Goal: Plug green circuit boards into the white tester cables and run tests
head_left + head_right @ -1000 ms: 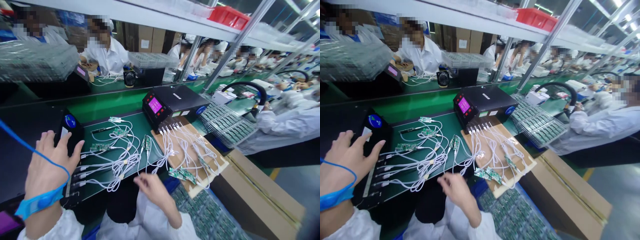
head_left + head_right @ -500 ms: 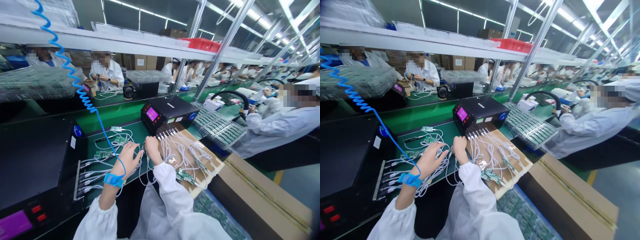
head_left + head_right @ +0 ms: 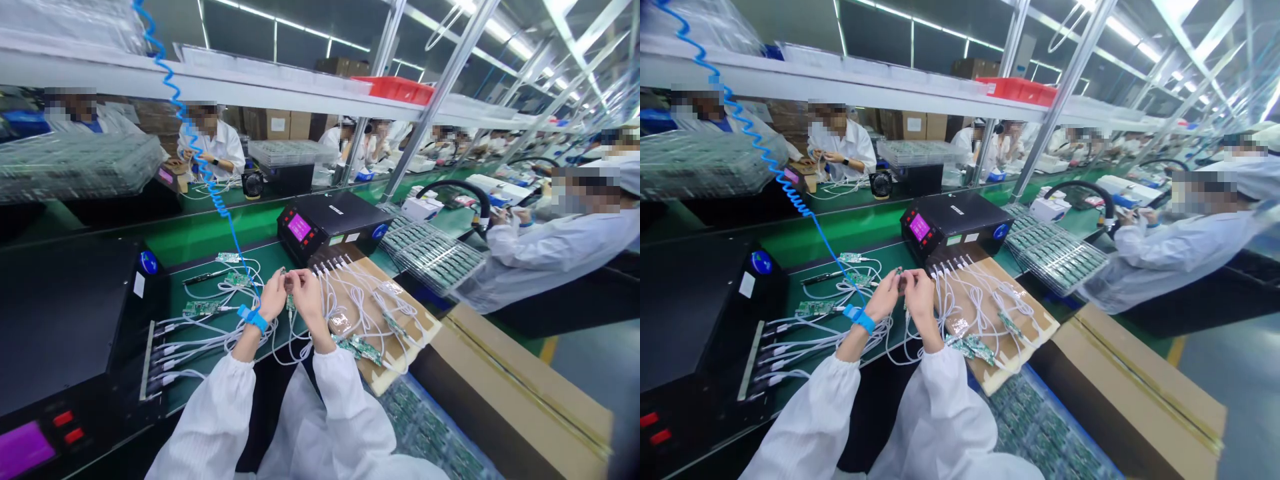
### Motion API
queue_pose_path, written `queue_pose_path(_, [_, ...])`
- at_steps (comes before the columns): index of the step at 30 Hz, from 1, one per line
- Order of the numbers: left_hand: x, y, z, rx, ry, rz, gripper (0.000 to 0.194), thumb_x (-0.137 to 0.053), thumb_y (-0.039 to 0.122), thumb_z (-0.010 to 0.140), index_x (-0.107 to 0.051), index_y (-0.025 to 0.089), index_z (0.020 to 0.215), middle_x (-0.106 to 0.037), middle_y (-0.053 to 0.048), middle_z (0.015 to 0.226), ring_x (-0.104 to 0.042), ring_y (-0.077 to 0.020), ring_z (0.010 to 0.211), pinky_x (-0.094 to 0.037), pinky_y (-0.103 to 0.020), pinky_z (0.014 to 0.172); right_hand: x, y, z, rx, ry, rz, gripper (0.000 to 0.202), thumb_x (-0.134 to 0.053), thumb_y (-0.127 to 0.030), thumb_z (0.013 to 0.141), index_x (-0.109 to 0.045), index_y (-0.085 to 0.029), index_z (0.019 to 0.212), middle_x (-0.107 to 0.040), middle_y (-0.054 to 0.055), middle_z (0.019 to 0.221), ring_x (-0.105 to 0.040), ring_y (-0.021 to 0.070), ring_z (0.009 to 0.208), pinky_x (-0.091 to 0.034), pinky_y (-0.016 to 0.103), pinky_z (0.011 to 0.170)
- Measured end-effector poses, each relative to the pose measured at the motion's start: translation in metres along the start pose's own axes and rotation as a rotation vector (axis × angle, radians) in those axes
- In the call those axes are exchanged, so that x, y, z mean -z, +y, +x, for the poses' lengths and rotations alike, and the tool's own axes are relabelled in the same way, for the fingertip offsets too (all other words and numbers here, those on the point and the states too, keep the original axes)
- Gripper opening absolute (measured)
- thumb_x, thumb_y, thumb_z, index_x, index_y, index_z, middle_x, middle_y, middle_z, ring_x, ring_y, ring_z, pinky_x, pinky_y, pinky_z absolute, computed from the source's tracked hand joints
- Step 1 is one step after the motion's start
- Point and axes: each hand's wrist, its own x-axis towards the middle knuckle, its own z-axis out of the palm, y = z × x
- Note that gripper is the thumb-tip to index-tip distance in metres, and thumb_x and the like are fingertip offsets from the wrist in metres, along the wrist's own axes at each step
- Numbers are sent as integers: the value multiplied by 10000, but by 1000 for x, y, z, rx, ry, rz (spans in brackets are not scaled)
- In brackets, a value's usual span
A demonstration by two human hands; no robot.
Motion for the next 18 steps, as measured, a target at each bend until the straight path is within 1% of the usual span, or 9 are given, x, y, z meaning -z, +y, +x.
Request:
queue_pose_path(2, [0, 2, 2, 31, 76, -42, 235, -543, 314, 1015, -657, 158, 1149, -752, -120, 963, -747, -216, 880, -635, -386, 829, 3, -2, -9, 1, 65, 42, 263, -508, -403, 991, -649, -185, 951, -776, 90, 922, -731, 201, 812, -584, 321, 778])
queue_pose_path(4, [0, 7, 4, 47, 158, -94, 241, -515, 316, 1039, -626, 155, 1179, -740, -108, 964, -734, -183, 865, -624, -341, 816, 6, -3, -22, 56, 122, -31, 271, -521, -416, 984, -659, -185, 954, -776, 101, 952, -732, 219, 878, -577, 356, 862])
queue_pose_path(5, [0, 10, 4, 53, 193, -133, 252, -501, 324, 1048, -613, 156, 1198, -737, -102, 970, -729, -169, 866, -618, -322, 815, 6, -3, -29, 79, 110, -62, 265, -530, -412, 980, -668, -188, 952, -775, 100, 961, -732, 224, 894, -573, 365, 886])
queue_pose_path(7, [-1, 15, 3, 70, 232, -221, 269, -469, 327, 1063, -600, 159, 1226, -739, -97, 973, -723, -153, 853, -609, -299, 807, 2, -2, -42, 69, 8, -34, 250, -547, -400, 971, -686, -194, 946, -777, 89, 945, -742, 220, 871, -582, 353, 871])
queue_pose_path(9, [-3, 20, -1, 76, 226, -268, 283, -446, 323, 1069, -598, 164, 1247, -748, -95, 980, -715, -142, 830, -601, -282, 790, -4, 0, -50, -1, -108, 84, 249, -570, -400, 962, -704, -190, 960, -783, 79, 917, -755, 210, 817, -604, 327, 813])
queue_pose_path(10, [-4, 21, -3, 75, 227, -277, 287, -449, 325, 1067, -599, 167, 1254, -753, -94, 991, -708, -135, 813, -595, -273, 781, -7, 1, -52, -37, -144, 146, 259, -583, -405, 957, -715, -183, 976, -787, 78, 905, -759, 208, 792, -611, 319, 784])
queue_pose_path(12, [-6, 22, -4, 80, 254, -291, 293, -465, 334, 1059, -605, 174, 1260, -759, -94, 1016, -688, -126, 774, -577, -260, 754, -12, 2, -52, -69, -167, 221, 280, -594, -407, 957, -736, -170, 1006, -792, 77, 881, -756, 203, 746, -615, 311, 744])
queue_pose_path(15, [-2, 25, 1, 70, 363, -350, 290, -439, 296, 1061, -602, 176, 1267, -753, -85, 998, -647, -109, 713, -547, -246, 725, -11, 1, -51, -49, -165, 189, 254, -576, -350, 976, -750, -168, 1009, -791, 61, 841, -737, 184, 698, -599, 291, 715])
queue_pose_path(18, [10, 38, 10, -38, 533, -442, 302, -362, 226, 1073, -569, 171, 1286, -717, -49, 930, -604, -87, 683, -517, -217, 716, -6, -2, -48, -70, -197, 63, 208, -566, -288, 993, -739, -175, 1001, -785, 39, 812, -731, 167, 685, -582, 270, 698])
